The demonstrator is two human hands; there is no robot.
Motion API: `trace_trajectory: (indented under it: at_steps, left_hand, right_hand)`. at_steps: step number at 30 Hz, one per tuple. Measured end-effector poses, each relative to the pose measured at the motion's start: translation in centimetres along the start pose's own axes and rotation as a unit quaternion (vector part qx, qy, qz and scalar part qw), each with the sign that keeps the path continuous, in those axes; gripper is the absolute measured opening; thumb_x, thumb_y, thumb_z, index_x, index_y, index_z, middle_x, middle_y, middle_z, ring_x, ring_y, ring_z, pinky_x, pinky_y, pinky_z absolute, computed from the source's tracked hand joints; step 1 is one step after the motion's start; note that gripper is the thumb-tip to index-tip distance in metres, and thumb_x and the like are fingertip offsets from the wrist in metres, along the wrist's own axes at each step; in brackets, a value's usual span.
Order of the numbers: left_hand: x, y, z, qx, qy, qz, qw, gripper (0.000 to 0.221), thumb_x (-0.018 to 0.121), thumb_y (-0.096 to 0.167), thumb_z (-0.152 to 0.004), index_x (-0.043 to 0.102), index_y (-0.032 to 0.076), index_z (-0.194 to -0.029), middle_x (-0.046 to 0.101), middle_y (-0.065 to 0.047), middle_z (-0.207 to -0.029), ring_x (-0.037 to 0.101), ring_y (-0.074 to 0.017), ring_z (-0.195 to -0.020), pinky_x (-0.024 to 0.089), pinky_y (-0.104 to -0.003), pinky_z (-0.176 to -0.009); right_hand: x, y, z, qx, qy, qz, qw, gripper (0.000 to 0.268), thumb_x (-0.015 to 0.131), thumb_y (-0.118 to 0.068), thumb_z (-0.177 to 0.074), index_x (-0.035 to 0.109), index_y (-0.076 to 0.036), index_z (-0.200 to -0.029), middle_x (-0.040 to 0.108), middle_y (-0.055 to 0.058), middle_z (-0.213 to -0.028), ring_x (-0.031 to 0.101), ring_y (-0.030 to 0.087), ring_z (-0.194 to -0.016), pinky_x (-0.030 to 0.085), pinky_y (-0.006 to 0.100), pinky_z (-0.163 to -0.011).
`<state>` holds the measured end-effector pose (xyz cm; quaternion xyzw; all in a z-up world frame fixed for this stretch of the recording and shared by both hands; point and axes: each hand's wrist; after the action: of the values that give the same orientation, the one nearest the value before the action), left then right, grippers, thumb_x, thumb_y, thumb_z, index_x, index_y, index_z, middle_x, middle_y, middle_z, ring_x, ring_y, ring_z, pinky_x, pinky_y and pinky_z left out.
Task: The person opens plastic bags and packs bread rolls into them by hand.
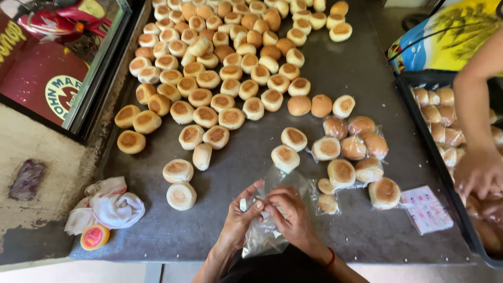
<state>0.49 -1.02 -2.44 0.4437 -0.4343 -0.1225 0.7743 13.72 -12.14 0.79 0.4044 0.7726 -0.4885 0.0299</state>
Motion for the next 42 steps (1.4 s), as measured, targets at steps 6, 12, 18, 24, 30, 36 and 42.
trace_trajectory:
  at_steps: [6,12,18,24,30,36,42]
  left_hand:
    - [0.8,-0.1,0.2,0.053,0.073,-0.174,0.981,0.054,0.078,0.014,-0.089,0.061,0.005,-0.139,0.072,0.001,-0.083,0.062,-0.0041,-0.075,0.052,-0.02,-0.066]
    - [0.6,-1.0,0.6,0.12,0.136,-0.236,0.954,0.044,0.08,0.01,-0.088,0.066,0.003,-0.129,0.072,-0.001,-0.09,0.064,-0.0057,-0.08,0.055,-0.021,-0.072]
    - [0.0,0.0,1.9,0.097,0.106,-0.175,0.974,0.027,0.075,0.006,-0.094,0.065,0.002,-0.118,0.069,-0.003,-0.092,0.064,-0.0092,-0.084,0.055,-0.026,-0.075]
    - [0.1,3.4,1.6,0.277,-0.039,-0.33,0.902,0.012,0.076,-0.004,-0.092,0.071,0.004,-0.1,0.066,-0.006,-0.1,0.062,-0.0182,-0.093,0.051,-0.032,-0.087]
    - [-4.1,3.8,0.7,0.276,0.09,-0.622,0.727,0.032,0.057,-0.014,-0.08,0.075,0.004,-0.098,0.072,-0.014,-0.106,0.072,-0.0323,-0.086,0.058,-0.039,-0.074]
    - [-7.1,0.2,1.1,0.287,0.101,-0.581,0.755,0.038,0.054,-0.015,-0.072,0.074,0.0,-0.102,0.072,-0.017,-0.107,0.073,-0.0364,-0.096,0.06,-0.04,-0.082]
    - [-7.4,-0.5,0.8,0.196,0.168,-0.561,0.787,0.033,0.062,-0.008,-0.081,0.073,0.0,-0.111,0.071,-0.017,-0.117,0.074,-0.036,-0.094,0.06,-0.039,-0.079]
  right_hand:
    - [1.3,1.1,0.9,0.157,-0.006,-0.154,0.975,0.005,0.066,0.0,-0.092,0.066,-0.001,-0.097,0.068,0.009,-0.103,0.07,0.019,-0.092,0.056,0.031,-0.079]
    - [1.5,1.9,1.2,0.185,0.002,-0.209,0.96,0.003,0.068,-0.003,-0.096,0.066,-0.001,-0.097,0.071,0.006,-0.102,0.067,0.013,-0.097,0.053,0.027,-0.084]
    - [3.2,6.0,3.1,0.365,0.04,-0.341,0.865,0.008,0.064,-0.011,-0.097,0.065,-0.006,-0.102,0.066,-0.001,-0.092,0.059,0.007,-0.083,0.046,0.023,-0.069]
    - [5.2,9.2,5.2,0.259,-0.016,-0.218,0.941,0.009,0.069,-0.011,-0.097,0.066,-0.003,-0.102,0.064,0.0,-0.09,0.059,0.006,-0.084,0.049,0.023,-0.071]
    - [4.6,12.7,-1.3,-0.029,0.018,0.116,0.993,0.038,0.081,-0.016,-0.088,0.062,-0.006,-0.119,0.065,0.011,-0.112,0.061,0.03,-0.108,0.047,0.044,-0.098]
    - [3.8,19.9,-6.3,-0.064,-0.078,0.43,0.897,0.085,0.087,-0.033,-0.057,0.054,-0.01,-0.131,0.061,0.016,-0.131,0.059,0.037,-0.119,0.043,0.057,-0.095]
    - [4.9,30.6,-3.4,0.362,0.038,-0.252,0.897,0.061,0.082,-0.027,-0.087,0.059,-0.006,-0.139,0.066,0.013,-0.133,0.063,0.031,-0.122,0.054,0.049,-0.097]
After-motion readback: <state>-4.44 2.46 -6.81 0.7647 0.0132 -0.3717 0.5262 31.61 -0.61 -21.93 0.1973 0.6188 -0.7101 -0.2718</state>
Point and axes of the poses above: each hand's wrist, its own z-axis away from the middle knuckle, its own x-axis out of the palm, y = z × x
